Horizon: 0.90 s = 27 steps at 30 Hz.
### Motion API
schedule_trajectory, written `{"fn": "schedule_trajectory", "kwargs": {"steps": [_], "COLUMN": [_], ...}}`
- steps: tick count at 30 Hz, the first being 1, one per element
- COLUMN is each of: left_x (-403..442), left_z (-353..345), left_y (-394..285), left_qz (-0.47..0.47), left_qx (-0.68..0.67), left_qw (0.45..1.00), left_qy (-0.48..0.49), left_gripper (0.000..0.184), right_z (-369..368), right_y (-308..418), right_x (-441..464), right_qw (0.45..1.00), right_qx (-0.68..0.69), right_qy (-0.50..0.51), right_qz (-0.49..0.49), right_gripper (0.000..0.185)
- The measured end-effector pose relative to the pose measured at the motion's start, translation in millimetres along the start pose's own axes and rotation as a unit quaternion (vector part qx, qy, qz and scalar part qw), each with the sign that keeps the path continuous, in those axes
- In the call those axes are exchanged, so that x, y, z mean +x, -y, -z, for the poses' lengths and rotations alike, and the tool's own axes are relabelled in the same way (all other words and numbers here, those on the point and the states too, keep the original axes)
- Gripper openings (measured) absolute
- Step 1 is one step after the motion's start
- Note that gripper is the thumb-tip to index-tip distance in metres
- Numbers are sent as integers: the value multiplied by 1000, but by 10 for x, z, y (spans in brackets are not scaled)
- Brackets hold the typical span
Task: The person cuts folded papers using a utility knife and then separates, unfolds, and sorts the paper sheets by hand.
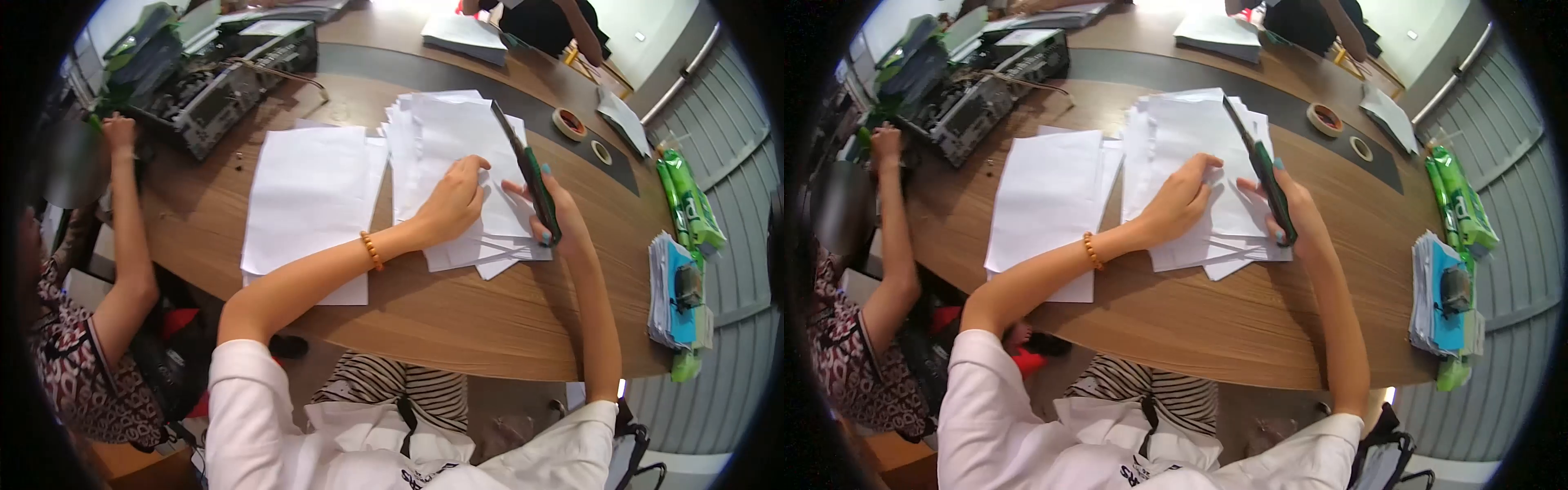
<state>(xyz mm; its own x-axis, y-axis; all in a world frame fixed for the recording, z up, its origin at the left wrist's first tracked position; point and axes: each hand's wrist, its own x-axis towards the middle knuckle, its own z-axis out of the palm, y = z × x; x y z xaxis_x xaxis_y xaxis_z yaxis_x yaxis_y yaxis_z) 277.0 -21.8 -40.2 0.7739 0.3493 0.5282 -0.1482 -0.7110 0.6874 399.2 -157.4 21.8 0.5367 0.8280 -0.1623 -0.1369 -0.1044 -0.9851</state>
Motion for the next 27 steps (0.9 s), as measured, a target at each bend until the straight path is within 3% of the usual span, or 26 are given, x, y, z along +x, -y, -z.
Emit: {"fn": "schedule_trajectory", "kwargs": {"steps": [2,4,6,8,10,12,14,15,17,18,20,22,24,25,26,27], "left_x": [56,132,80,-140,-401,-649,-846,-922,-1056,-1066,-1035,-1021,-921,-896,-803,-726], "left_z": [69,343,911,1519,1922,2181,2274,2309,2338,2325,2307,2410,2434,2415,2383,2357], "left_y": [26,-28,-165,-300,-317,-164,25,128,254,225,168,197,32,-72,-261,-441], "left_qz": [33,-19,17,91,257,392,439,436,384,383,407,385,244,163,161,74], "left_qx": [-142,-70,101,386,525,519,434,440,230,231,83,112,329,445,444,513], "left_qw": [989,992,994,917,811,759,785,783,894,894,906,913,905,871,872,843], "left_qy": [-37,-99,-23,-40,-25,48,54,56,24,26,-77,-73,-115,-127,-124,-139], "left_gripper": [25,21,30,47,58,66,54,54,36,36,22,19,16,12,12,13], "right_z": [-37,-5,36,3,6,8,62,78,47,27,11,31,68,79,76,71], "right_y": [15,5,-72,-66,-111,-122,-145,-145,-117,-108,-120,-143,-172,-176,-176,-178], "right_x": [-10,65,90,48,75,83,106,97,56,42,42,58,69,68,69,65], "right_qw": [998,998,996,997,996,997,996,995,995,995,994,994,994,994,994,994], "right_qx": [-36,-29,-79,-73,-78,-74,-90,-94,-94,-100,-105,-109,-104,-103,-103,-104], "right_qy": [7,32,15,23,19,13,25,21,20,18,14,8,32,29,30,32], "right_qz": [-46,-40,-34,-25,-24,-23,-9,-10,-5,1,3,5,15,13,16,17], "right_gripper": [38,40,41,40,44,42,38,42,39,37,36,36,39,39,39,38]}}
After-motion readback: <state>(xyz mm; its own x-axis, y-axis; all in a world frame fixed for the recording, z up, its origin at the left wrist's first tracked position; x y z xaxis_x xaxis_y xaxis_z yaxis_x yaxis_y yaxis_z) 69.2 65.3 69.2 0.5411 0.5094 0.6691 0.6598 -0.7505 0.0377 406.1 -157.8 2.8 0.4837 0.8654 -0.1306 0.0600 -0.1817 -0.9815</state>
